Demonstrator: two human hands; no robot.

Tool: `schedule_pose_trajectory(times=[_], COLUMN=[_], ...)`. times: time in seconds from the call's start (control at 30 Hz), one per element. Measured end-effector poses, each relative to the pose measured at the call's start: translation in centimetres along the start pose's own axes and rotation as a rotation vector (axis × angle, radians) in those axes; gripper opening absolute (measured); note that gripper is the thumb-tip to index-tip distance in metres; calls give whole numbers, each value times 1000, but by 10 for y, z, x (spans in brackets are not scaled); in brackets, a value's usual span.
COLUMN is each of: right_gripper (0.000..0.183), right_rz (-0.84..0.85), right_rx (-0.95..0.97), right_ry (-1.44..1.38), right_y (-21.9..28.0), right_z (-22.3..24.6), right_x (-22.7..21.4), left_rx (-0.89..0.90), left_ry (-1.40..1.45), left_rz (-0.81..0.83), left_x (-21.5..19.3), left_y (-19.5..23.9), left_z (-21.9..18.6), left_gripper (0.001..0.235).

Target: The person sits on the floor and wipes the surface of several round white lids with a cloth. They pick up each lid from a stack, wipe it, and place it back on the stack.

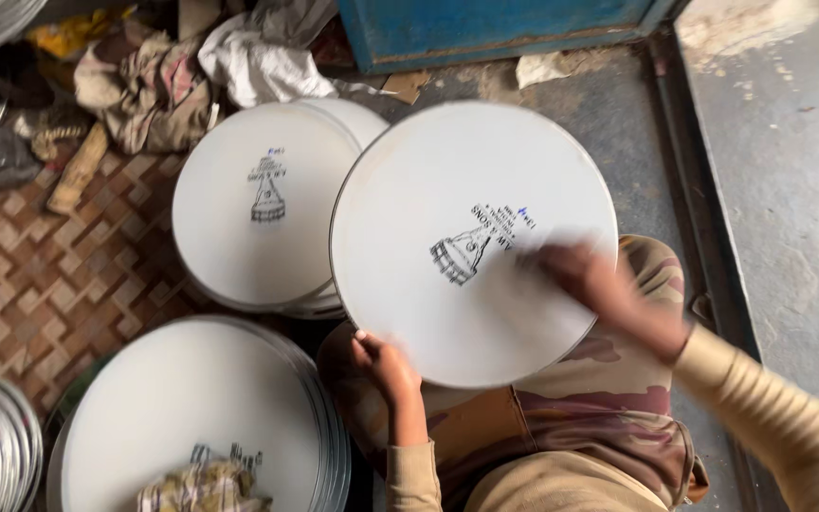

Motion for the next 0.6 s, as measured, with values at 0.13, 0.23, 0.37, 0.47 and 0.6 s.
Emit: schedule_pose_trajectory(times=[0.13, 0.23, 0.37, 0.47, 0.6], right_gripper=[32, 33, 36, 37, 33], right_rz=[-385, -113, 175, 35, -168], right_rx=[-423, -508, -805, -878, -354], right_ry=[786, 836, 930, 1045, 707], right_y=[-32, 15, 88, 68, 43], right_z=[52, 51, 30, 13, -5], right_x=[-66, 38, 125, 75, 13], left_rx=[18, 141, 49, -47, -119], left_ry=[117, 182, 122, 65, 20], left_rz=[52, 109, 104, 194, 347], left_x=[5, 13, 21, 12, 10], left_y=[1, 3, -2, -1, -1], left_z=[-3, -3, 12, 13, -4], left_gripper=[57, 53, 67, 71, 69])
Point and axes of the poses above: each hand's wrist, its own y-axis away from the middle knuckle, its own x-axis out of the palm, z = x × y, the point moved 8 cm from there along -y, towards the middle knuckle, and after that the axes turned 3 degrees about x, right-handed, at the moved point
